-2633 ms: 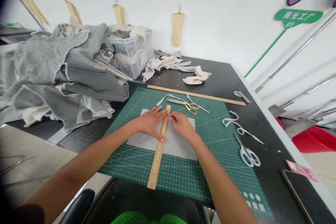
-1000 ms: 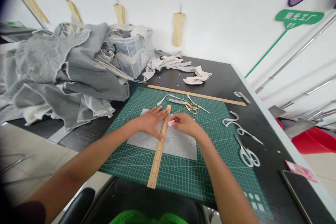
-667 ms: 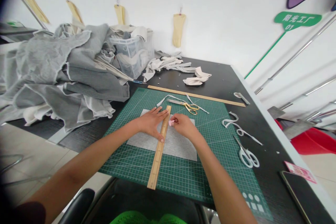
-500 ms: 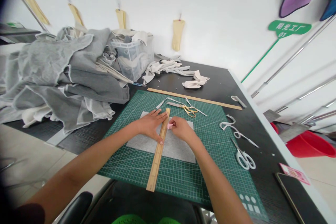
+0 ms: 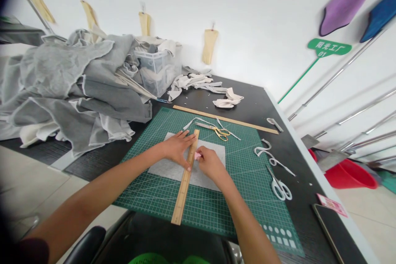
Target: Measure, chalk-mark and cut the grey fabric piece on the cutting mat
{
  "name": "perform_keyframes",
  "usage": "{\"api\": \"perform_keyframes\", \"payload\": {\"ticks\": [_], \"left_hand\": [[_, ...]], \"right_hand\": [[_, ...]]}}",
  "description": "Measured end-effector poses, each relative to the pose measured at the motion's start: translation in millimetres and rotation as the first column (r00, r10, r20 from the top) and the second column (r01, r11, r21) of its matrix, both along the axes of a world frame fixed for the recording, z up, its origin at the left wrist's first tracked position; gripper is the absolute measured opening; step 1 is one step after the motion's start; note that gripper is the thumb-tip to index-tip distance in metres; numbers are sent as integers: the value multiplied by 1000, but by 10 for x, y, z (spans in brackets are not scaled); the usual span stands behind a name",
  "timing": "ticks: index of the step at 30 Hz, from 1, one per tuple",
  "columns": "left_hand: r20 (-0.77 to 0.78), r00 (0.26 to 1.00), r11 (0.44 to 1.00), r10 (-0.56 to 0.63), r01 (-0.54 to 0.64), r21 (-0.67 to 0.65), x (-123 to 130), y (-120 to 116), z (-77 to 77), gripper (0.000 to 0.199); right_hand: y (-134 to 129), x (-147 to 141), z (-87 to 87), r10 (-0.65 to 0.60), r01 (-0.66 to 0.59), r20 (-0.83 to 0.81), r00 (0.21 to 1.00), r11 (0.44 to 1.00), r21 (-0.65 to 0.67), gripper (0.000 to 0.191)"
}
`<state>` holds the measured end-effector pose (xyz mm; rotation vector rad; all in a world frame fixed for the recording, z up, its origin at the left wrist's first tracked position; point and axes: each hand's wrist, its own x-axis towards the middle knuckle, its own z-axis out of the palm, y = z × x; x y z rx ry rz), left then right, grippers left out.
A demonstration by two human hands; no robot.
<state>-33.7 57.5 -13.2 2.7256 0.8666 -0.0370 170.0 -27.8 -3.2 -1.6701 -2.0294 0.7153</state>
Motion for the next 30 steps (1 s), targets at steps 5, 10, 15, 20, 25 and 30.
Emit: {"api": "perform_keyframes", "payload": {"ticks": [5, 10, 15, 20, 25, 30], "left_hand": [[-16, 1000, 1000, -1, 1, 1, 6, 11, -9, 138], [-25, 1000, 1000, 4, -4, -3, 16, 7, 13, 136], [-39, 999, 1000, 12, -12, -9, 14, -3, 33, 134], [-43, 999, 1000, 9, -10, -16, 8, 8, 19, 134], [-53, 999, 1000, 13, -14, -16, 13, 15, 1, 135], [-47, 999, 1000, 7, -8, -10, 16, 8, 3, 132]], "right_hand": [[-121, 2, 55, 41, -42, -28, 999, 998, -39, 18], [-224, -3, 106, 91, -96, -60, 994, 991, -91, 14], [-408, 15, 174, 149, -172, -130, 980, 969, -180, 11], [-557, 54, 293, 260, -322, -244, 934, 909, -265, 16], [-528, 73, 316, 244, -309, -248, 938, 911, -273, 21], [-427, 109, 178, 100, -144, -220, 970, 970, -198, 18]]}}
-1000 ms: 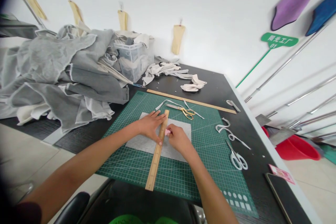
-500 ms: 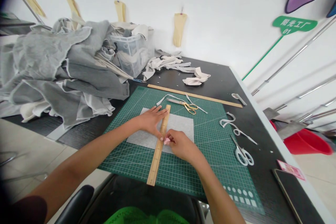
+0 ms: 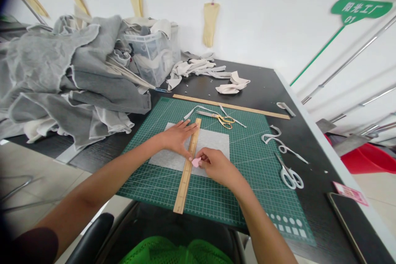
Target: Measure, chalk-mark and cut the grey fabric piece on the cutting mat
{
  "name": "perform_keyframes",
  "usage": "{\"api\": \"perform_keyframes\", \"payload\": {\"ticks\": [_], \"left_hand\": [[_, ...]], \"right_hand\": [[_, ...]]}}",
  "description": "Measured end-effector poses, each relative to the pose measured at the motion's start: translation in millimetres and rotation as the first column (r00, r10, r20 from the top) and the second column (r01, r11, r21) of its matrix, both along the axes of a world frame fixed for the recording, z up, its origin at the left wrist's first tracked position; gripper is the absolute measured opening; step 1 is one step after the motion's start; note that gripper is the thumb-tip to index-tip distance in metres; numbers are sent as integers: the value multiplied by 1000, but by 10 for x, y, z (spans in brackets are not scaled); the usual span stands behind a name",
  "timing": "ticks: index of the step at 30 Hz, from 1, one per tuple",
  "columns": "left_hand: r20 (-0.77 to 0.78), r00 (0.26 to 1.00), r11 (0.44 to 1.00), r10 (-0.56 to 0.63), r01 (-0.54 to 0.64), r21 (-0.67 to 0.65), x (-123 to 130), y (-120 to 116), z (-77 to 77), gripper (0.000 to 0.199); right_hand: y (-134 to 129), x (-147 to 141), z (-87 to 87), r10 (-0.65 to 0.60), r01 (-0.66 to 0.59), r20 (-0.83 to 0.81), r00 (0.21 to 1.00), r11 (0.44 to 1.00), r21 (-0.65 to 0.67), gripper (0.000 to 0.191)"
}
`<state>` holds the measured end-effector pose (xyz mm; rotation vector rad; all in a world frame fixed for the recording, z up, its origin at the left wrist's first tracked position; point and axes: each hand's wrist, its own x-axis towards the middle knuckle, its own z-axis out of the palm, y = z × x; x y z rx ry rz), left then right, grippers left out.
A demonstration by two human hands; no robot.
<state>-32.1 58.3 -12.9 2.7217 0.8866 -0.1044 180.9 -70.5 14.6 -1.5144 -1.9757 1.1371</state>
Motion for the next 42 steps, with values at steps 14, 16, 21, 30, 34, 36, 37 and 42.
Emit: {"api": "perform_keyframes", "payload": {"ticks": [14, 16, 21, 30, 34, 36, 37, 42], "left_hand": [[-15, 1000, 1000, 12, -12, -10, -1, -28, 44, 135], [-14, 1000, 1000, 9, -9, -10, -1, -33, 56, 134], [-13, 1000, 1000, 2, -3, -10, -3, -31, 61, 134], [-12, 1000, 1000, 6, -6, -5, 3, -2, 18, 133], [-6, 1000, 1000, 5, -5, 0, 3, 2, 0, 134], [-3, 1000, 1000, 5, -5, -1, 2, -1, -1, 136], [-3, 1000, 1000, 6, -6, -2, 1, -3, 1, 137], [-18, 1000, 1000, 2, -2, -7, -2, -8, 18, 134]], "right_hand": [[141, 76, -98, -205, 185, 85, 975, 964, 192, 14], [152, 49, -146, -214, 188, 103, 971, 958, 218, 15], [128, -33, -229, -158, 135, 95, 983, 967, 216, 17], [94, -127, -161, -106, 82, 105, 989, 974, 212, 18], [69, -114, -146, -88, 75, 73, 993, 984, 164, 16], [50, -98, -140, -66, 59, 52, 996, 991, 123, 15], [39, -90, -136, -56, 51, 44, 997, 993, 103, 15], [-23, -63, -93, 20, -19, -6, 1000, 1000, 22, 14]]}}
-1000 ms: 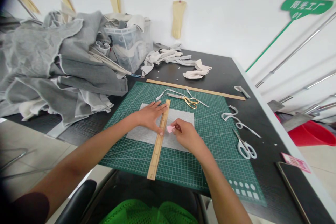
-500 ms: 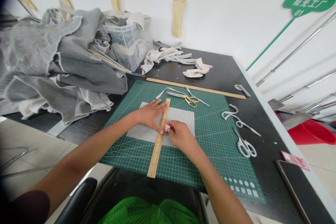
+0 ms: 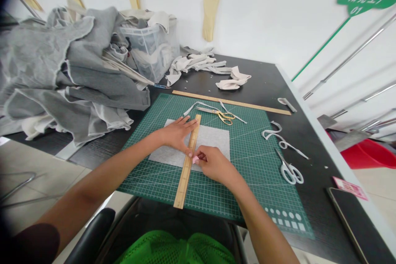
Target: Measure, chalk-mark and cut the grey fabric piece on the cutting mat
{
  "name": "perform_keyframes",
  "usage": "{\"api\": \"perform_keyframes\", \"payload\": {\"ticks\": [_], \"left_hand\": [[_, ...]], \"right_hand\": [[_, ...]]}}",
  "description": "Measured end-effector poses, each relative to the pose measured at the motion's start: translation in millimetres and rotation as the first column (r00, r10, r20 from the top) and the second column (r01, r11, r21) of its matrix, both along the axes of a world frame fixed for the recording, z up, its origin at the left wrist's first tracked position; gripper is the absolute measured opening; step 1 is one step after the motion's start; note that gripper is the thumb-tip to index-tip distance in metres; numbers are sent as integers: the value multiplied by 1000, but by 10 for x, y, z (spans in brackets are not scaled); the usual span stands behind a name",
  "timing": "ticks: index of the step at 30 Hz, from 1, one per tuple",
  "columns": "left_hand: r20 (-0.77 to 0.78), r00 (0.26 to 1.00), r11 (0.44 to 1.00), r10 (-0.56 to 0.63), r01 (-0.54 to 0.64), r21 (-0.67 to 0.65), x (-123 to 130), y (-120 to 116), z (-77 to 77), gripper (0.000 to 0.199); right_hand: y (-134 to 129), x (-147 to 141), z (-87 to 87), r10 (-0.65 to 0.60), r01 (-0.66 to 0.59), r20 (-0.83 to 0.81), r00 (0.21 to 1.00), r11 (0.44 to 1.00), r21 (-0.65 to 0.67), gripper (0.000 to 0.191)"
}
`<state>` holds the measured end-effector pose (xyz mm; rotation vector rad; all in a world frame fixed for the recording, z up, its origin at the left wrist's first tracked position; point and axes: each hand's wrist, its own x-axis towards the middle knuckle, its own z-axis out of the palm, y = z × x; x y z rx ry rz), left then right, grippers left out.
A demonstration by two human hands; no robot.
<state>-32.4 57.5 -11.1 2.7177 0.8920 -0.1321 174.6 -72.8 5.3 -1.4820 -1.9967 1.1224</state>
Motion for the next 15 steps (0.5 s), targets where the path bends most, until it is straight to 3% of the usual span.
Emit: {"api": "perform_keyframes", "payload": {"ticks": [11, 15], "left_hand": [[10, 1000, 1000, 1, -1, -1, -9, 9, -23, 133], [6, 1000, 1000, 3, -3, 0, -8, 16, -35, 134]], "right_hand": [[-77, -3, 144, 75, -82, -55, 996, 987, -140, 9], [-85, 29, 147, 129, -144, -85, 988, 970, -198, 17]]}}
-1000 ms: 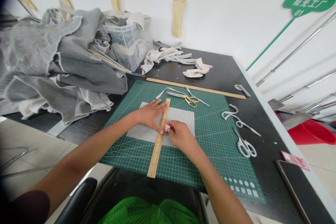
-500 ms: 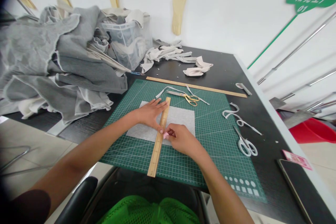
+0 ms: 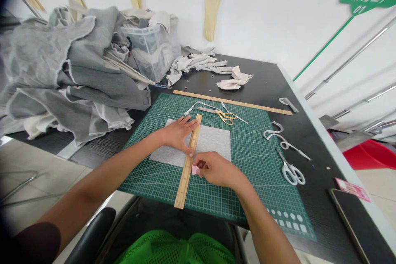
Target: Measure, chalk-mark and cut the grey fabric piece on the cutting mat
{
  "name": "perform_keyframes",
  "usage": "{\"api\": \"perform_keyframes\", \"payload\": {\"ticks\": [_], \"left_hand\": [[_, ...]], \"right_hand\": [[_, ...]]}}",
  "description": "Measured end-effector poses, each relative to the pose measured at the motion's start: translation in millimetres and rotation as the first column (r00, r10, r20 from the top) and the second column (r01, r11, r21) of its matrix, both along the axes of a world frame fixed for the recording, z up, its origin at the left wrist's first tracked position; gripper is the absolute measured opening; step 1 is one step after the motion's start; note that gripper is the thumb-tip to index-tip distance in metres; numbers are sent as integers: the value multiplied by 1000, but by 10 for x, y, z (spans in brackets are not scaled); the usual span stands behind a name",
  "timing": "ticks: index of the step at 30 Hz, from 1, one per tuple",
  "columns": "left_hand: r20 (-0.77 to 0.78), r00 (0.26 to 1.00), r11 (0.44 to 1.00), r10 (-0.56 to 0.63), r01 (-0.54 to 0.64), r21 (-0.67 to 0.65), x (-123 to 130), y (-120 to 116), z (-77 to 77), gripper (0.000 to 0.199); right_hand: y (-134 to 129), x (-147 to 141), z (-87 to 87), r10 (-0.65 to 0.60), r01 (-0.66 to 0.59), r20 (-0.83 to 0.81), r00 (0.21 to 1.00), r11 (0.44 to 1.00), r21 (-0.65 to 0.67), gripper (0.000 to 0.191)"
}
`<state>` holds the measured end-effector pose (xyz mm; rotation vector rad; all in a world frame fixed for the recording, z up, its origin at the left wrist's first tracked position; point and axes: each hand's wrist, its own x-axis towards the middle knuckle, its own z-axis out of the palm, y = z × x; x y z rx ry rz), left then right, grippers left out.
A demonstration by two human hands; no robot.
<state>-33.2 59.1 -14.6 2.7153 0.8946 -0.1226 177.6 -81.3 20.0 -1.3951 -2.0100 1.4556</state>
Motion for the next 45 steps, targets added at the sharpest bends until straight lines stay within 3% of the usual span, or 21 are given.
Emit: {"api": "perform_keyframes", "payload": {"ticks": [9, 13, 17, 20, 22, 25, 30, 36, 42, 45], "left_hand": [[-1, 1000, 1000, 3, -3, -2, 3, -27, 39, 132], [5, 1000, 1000, 0, 0, 6, 3, -12, 4, 132], [30, 999, 1000, -21, 21, -7, -25, 8, -4, 133], [40, 999, 999, -27, 29, -35, -56, 22, 25, 131], [50, 998, 998, -32, 35, -54, -74, 30, 49, 129], [69, 997, 995, -45, 51, -80, -94, 37, 76, 124], [83, 995, 993, -61, 69, -96, -121, 58, 83, 116], [103, 990, 990, -95, 105, -95, -149, 94, 86, 95], [178, 979, 994, -96, 103, -27, -144, 101, 58, 72], [234, 968, 996, -86, 84, 19, -133, 103, 29, 58]], "right_hand": [[18, 75, 78, 122, -125, -44, 992, 989, -77, 16], [98, 106, 103, 19, -22, -78, 997, 999, -43, 12], [217, 157, 22, -169, 167, -252, 953, 986, -29, 9], [307, 196, -77, -376, 377, -401, 835, 923, -81, 13], [361, 217, -134, -517, 488, -518, 681, 848, -205, 20], [430, 247, -181, -621, 503, -628, 469, 772, -388, 24], [503, 304, -167, -623, 453, -686, 376, 770, -450, 17], [535, 284, -207, -550, 501, -688, 473, 810, -304, 12], [533, 211, -341, -499, 649, -610, 616, 760, 34, 17], [487, 136, -388, -380, 541, -435, 817, 767, 345, 28]]}}
